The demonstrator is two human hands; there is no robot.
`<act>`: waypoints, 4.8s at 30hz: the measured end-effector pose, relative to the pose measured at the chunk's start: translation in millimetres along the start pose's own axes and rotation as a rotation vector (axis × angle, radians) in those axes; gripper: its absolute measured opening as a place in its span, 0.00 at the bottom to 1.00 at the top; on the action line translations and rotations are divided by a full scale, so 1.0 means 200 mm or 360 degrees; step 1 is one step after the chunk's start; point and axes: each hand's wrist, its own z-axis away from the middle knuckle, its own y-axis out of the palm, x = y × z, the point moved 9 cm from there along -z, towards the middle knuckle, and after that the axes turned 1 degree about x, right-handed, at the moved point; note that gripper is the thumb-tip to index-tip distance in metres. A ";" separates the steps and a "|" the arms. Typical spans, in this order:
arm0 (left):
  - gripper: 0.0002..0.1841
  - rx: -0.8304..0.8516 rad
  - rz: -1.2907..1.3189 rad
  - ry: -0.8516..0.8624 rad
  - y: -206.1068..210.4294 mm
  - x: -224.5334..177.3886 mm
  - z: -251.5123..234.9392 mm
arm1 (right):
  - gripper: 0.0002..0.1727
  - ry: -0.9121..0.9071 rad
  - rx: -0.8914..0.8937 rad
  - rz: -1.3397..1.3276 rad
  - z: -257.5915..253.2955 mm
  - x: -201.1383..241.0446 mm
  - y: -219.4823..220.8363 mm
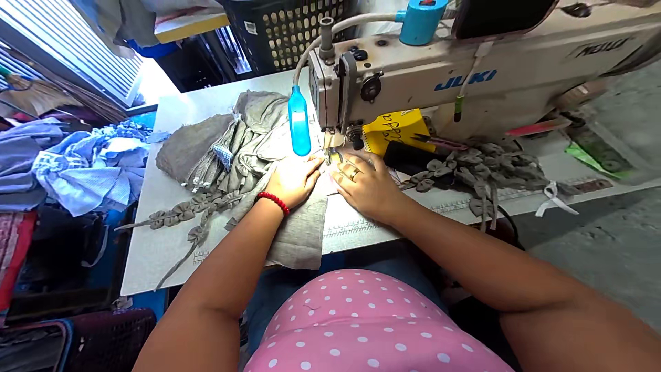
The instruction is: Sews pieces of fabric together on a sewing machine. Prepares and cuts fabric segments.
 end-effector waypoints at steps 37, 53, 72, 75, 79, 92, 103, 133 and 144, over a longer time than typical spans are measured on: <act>0.12 -0.0024 -0.0084 -0.0748 -0.20 -0.01 0.67 | 0.12 0.0784 0.0235 0.0134 0.26 -0.82 -0.27; 0.16 -0.0385 0.0247 -0.0677 -0.04 -0.24 0.60 | 0.17 0.0192 -0.0114 -0.0250 0.23 0.09 -0.21; 0.12 -0.0420 0.0259 -0.0576 -0.03 -0.25 0.60 | 0.11 -0.0272 -0.0309 0.0212 0.09 0.39 -0.13; 0.14 -0.0326 0.0244 -0.0556 -0.02 -0.26 0.62 | 0.09 -0.0216 -0.0298 0.0079 0.10 0.37 -0.12; 0.36 -0.0267 0.0138 -0.0369 0.00 -0.34 0.75 | 0.11 0.0143 -0.0093 0.0035 0.17 0.14 -0.12; 0.13 -0.0526 0.0785 0.0216 -0.71 -0.64 1.18 | 0.37 -0.0439 0.0128 -0.1122 0.06 0.63 -0.10; 0.10 -0.0519 0.0837 -0.0104 -0.48 -0.40 0.48 | 0.22 -0.0331 0.0943 -0.1851 0.35 0.83 0.00; 0.06 -0.1750 0.1381 -0.0524 -1.22 -0.06 1.63 | 0.16 -0.0511 -0.0413 -0.1303 -0.22 0.50 -0.76; 0.11 -0.2075 0.0492 -0.0875 -1.47 -0.68 2.83 | 0.08 -0.1376 0.0108 -0.1914 0.17 1.64 -0.93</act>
